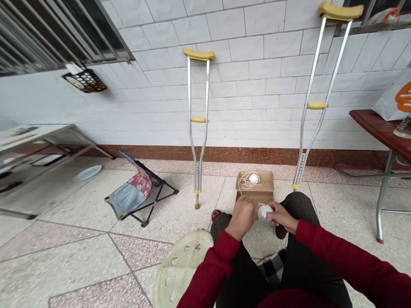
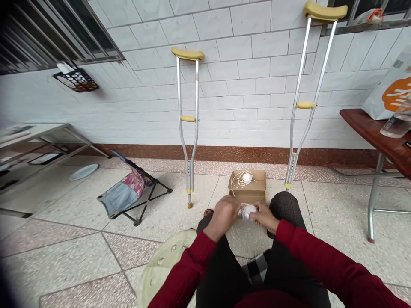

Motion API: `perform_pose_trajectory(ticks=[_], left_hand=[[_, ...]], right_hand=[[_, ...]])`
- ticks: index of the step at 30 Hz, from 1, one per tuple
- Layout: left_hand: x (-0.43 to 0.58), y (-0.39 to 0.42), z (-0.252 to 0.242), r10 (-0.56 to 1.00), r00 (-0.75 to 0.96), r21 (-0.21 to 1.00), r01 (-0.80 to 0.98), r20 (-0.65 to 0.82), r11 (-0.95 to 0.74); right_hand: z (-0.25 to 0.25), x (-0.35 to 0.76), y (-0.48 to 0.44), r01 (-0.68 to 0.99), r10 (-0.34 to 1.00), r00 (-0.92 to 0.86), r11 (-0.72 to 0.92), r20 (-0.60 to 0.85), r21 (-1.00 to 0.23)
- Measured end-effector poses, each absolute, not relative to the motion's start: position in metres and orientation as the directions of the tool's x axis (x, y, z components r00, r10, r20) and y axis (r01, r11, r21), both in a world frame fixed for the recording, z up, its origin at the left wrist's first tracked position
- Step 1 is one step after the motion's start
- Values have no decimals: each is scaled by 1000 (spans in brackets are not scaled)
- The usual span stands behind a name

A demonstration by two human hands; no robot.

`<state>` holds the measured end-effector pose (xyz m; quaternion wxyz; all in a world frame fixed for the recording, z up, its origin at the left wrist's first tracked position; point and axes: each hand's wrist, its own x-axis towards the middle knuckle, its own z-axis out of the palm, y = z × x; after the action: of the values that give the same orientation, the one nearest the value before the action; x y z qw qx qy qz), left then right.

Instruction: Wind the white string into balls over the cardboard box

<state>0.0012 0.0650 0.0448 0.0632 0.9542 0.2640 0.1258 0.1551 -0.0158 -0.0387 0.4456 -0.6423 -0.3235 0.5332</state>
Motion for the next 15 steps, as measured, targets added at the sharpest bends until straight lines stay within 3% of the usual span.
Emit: perform_pose_trajectory(ticks=[2,4,8,10,13,15], left_hand=[[3,44,41,500,834,173,471,232,-865],[1,26,26,528,819,259,473,223,-842],[-13,21,-10,664,740,632,465,107,-620],[-19,33,-18,686,725,727,438,63,-529],[-21,59,-13,665,744,692,447,65,-567],[-18,75,1,621,775,575,457,116,-678]], right_hand=[[-35,163,7,-149,835,331,-414,-440,-898],[-18,166,24,-209,826,368,-374,-427,-904],[30,158,21,-244,920,278,-212,-277,-946],[46,151,2,-222,967,152,-170,-206,-960],[42,145,-28,-114,971,-78,-232,-224,-966],[23,145,-39,-44,942,-123,-319,-312,-947]])
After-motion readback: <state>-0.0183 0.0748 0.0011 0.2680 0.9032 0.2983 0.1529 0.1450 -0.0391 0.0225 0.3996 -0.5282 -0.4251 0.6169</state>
